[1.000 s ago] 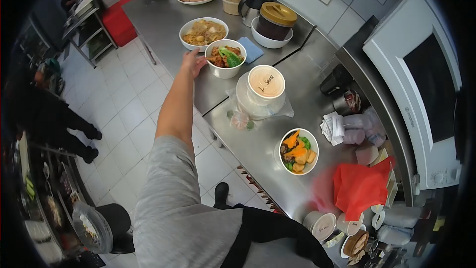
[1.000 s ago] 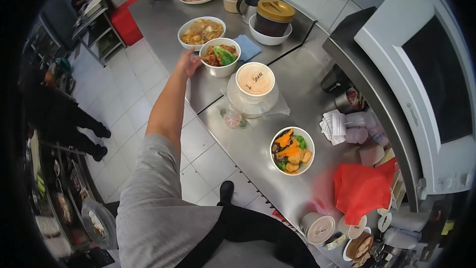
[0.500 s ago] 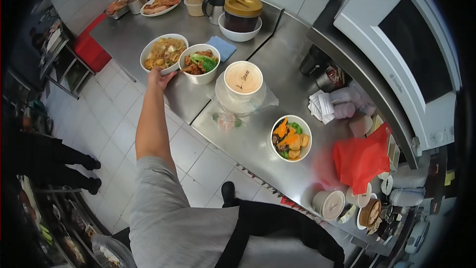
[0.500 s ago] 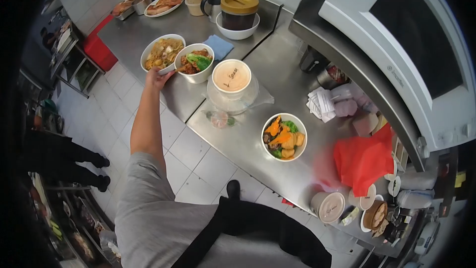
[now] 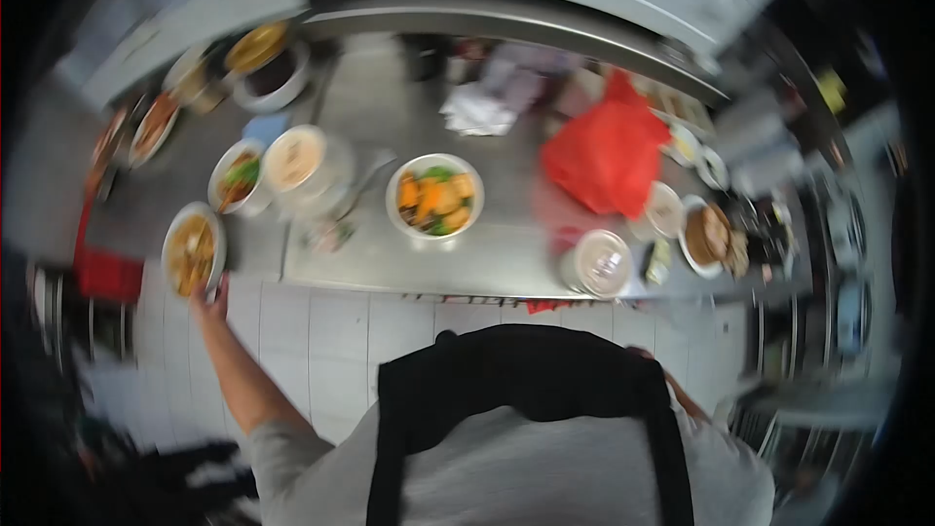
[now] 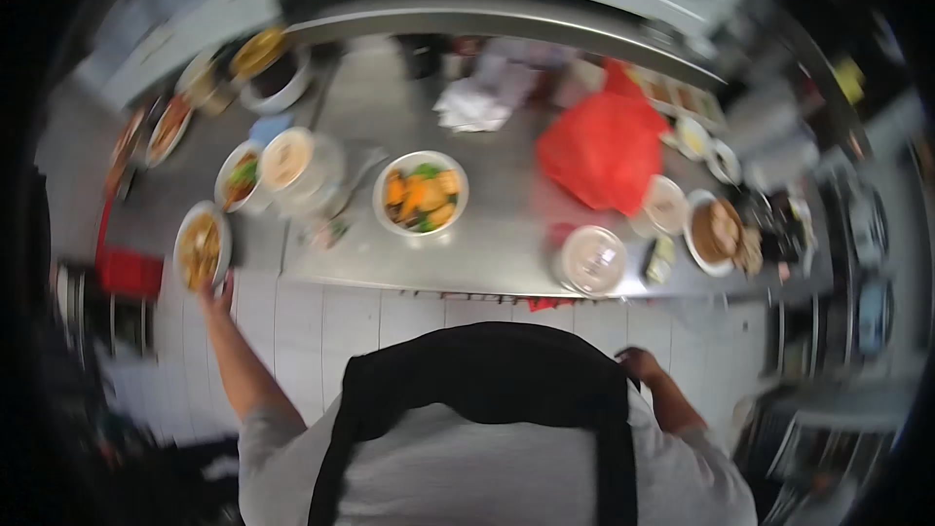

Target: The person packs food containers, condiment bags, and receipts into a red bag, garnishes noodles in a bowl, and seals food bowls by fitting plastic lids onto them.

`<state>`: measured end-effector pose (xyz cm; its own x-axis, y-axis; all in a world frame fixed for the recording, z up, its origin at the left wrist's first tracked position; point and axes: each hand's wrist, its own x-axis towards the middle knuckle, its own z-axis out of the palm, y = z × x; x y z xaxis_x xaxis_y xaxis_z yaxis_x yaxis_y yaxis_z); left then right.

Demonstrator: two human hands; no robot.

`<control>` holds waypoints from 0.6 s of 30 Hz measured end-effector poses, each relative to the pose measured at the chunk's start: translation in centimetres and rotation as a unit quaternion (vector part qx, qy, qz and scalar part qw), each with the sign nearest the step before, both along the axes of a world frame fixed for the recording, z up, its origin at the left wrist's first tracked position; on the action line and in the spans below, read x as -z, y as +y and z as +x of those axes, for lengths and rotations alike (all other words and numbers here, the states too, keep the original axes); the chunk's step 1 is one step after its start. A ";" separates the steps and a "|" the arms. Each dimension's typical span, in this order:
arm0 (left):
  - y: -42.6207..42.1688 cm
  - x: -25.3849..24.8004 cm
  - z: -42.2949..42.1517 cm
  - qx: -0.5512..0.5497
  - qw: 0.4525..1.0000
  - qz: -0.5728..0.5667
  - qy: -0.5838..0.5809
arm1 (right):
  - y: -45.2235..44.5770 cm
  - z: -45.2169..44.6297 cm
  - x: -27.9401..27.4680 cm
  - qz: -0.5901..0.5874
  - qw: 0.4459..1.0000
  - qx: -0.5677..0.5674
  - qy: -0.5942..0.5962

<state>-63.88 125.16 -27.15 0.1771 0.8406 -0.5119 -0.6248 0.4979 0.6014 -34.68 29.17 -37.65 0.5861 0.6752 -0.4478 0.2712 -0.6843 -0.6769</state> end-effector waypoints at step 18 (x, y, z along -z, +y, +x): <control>-24.1 -9.0 -4.7 0.133 0.983 0.128 0.001 | 10.9 14.7 -29.3 0.009 0.986 0.117 0.119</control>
